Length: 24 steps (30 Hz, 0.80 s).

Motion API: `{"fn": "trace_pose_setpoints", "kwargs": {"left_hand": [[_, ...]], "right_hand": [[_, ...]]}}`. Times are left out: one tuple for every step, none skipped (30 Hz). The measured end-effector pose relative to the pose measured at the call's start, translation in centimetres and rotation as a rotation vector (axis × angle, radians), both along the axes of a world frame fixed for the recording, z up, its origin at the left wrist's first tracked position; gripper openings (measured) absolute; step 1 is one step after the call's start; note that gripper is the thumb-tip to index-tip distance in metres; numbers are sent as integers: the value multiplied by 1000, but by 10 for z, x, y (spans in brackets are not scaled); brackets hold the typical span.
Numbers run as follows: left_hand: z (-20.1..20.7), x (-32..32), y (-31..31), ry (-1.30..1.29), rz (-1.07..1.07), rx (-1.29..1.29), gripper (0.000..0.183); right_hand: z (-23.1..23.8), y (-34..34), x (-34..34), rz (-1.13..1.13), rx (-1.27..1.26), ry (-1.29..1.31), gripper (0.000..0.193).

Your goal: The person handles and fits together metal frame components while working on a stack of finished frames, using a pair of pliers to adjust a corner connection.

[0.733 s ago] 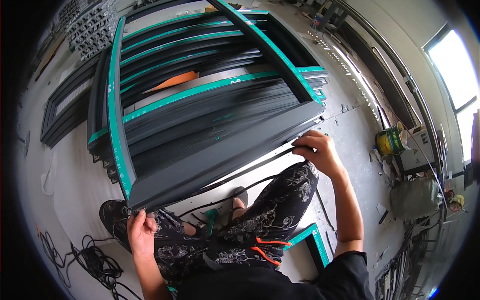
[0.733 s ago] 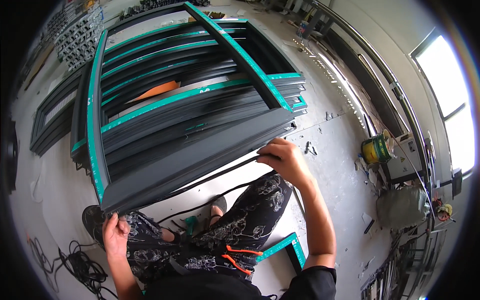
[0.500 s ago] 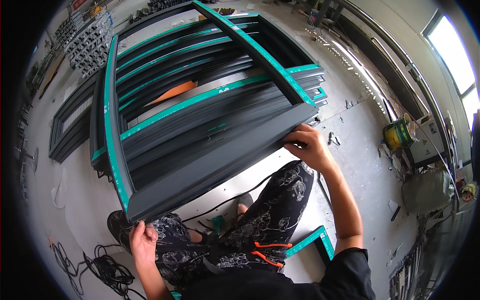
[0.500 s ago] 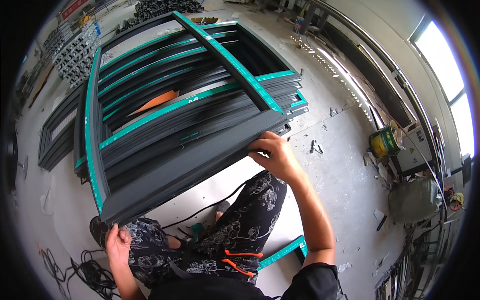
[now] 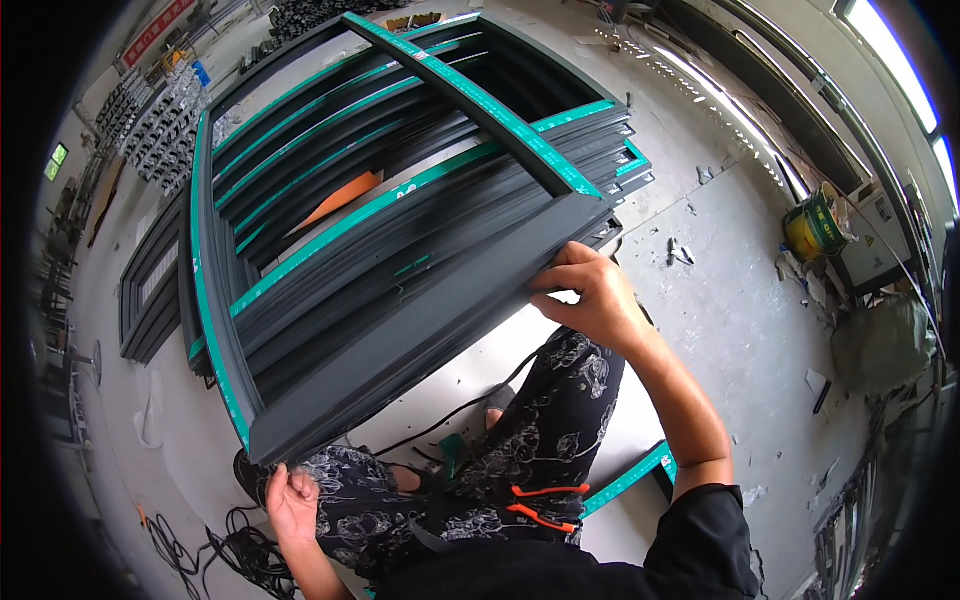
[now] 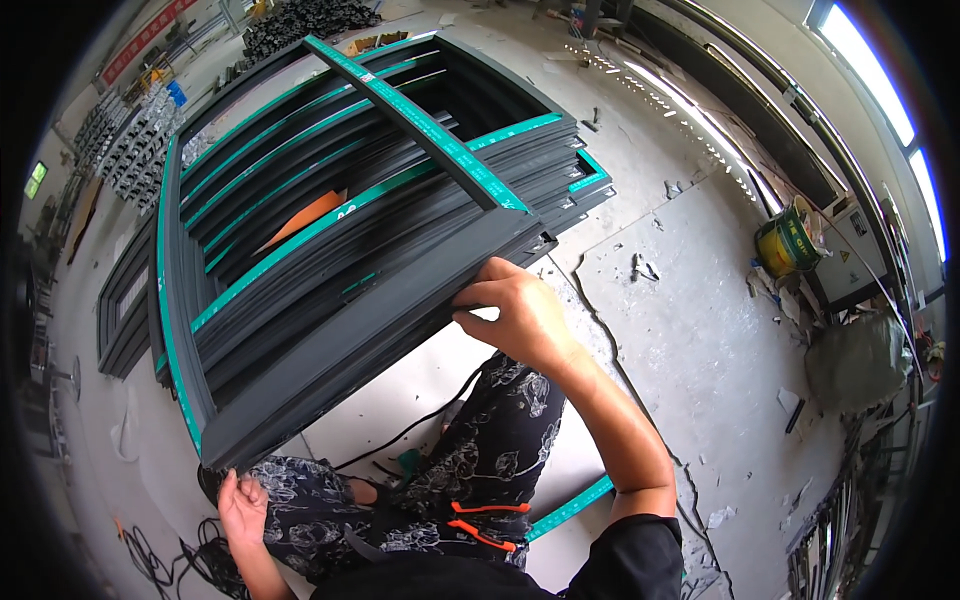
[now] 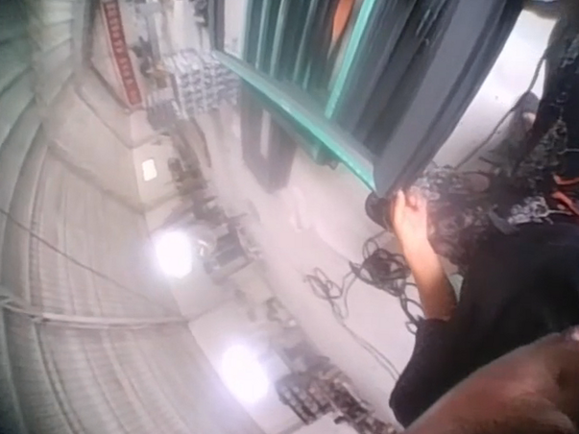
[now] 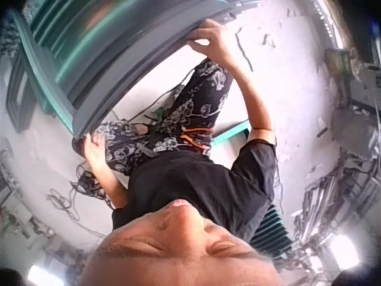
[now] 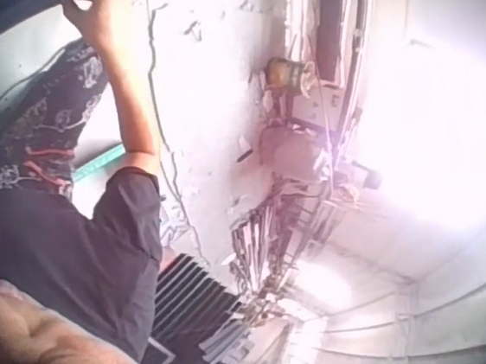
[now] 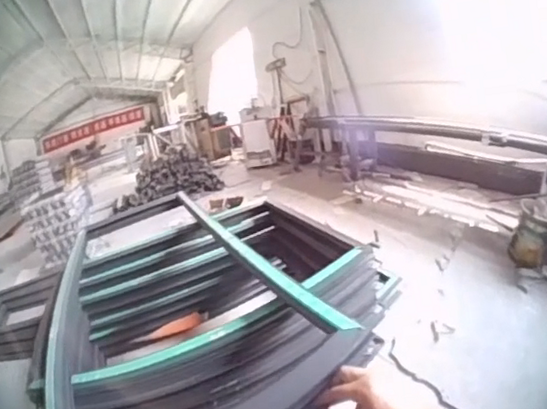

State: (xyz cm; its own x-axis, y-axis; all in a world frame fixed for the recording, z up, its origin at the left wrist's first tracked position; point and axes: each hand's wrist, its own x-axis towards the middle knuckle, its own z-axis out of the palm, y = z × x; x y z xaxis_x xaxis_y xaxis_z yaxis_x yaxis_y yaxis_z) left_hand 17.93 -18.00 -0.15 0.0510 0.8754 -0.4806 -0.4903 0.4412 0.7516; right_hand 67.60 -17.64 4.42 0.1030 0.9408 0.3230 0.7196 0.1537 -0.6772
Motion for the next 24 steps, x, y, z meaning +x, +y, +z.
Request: {"fn": "trace_pose_setpoints", "kwargs": {"left_hand": [[0, -1, 0, -15, 6, 4, 13], [0, -1, 0, -14, 4, 6, 13], [1, -1, 0, -9, -4, 0, 15], [2, -1, 0, -5, -12, -5, 17], [2, 0, 0, -5, -14, -3, 17], [2, -1, 0, -5, -15, 2, 17], [1, -2, -1, -5, -16, 7, 18], [-2, -3, 0, -6, -15, 10, 18], [-6, -3, 1, 6, -1, -5, 21], [-7, -3, 1, 18, 14, -19, 25], [-7, -3, -2, 13, 15, -15, 25], [-2, 1, -5, 147, -64, -3, 33], [6, 7, -10, 285, -140, 10, 41], [18, 13, -19, 362, -280, -54, 54], [34, 19, -24, 378, -515, -56, 62], [51, 31, -29, 430, -603, 135, 56], [69, 51, -35, 478, -680, 324, 49], [91, 82, -34, 554, -688, 507, 38], [111, 113, -25, 638, -694, 690, 28], [121, 137, -16, 725, -686, 904, 22], [129, 161, -5, 808, -684, 1125, 18], [135, 179, 0, 868, -686, 1211, 19], [136, 193, 5, 920, -690, 1302, 20], [133, 200, 10, 916, -782, 1332, 19]], "right_hand": [[0, 0, -1, -3, 11, -6, 15], [-2, 1, -1, -5, 14, -4, 15], [-5, 2, -2, -10, 35, -3, 14], [-7, 2, -2, -15, 56, -3, 13], [-7, 2, -2, -17, 59, -3, 13], [-7, 2, -4, -26, 64, -7, 13], [-6, 1, -5, -35, 69, -11, 12], [-9, 1, -5, -35, 72, -12, 12], [-12, 1, -5, -33, 97, 18, 12], [-13, 1, -4, -31, 123, 48, 12], [-10, -2, -4, -29, 126, 43, 12], [-7, -5, -5, 9, 147, 53, 14], [-5, -7, -8, 49, 168, 66, 16], [3, -13, -13, 63, 173, 105, 17], [11, -18, -19, 83, 200, 49, 19], [19, -25, -27, 116, 204, 60, 18], [26, -33, -36, 156, 204, 67, 17], [32, -43, -44, 189, 243, 76, 19], [33, -48, -53, 235, 282, 19, 21], [36, -53, -61, 278, 307, -25, 22], [39, -58, -66, 306, 332, -67, 24], [44, -60, -74, 348, 351, -97, 27], [49, -62, -81, 382, 391, -100, 29], [52, -67, -84, 390, 390, -110, 30]]}}
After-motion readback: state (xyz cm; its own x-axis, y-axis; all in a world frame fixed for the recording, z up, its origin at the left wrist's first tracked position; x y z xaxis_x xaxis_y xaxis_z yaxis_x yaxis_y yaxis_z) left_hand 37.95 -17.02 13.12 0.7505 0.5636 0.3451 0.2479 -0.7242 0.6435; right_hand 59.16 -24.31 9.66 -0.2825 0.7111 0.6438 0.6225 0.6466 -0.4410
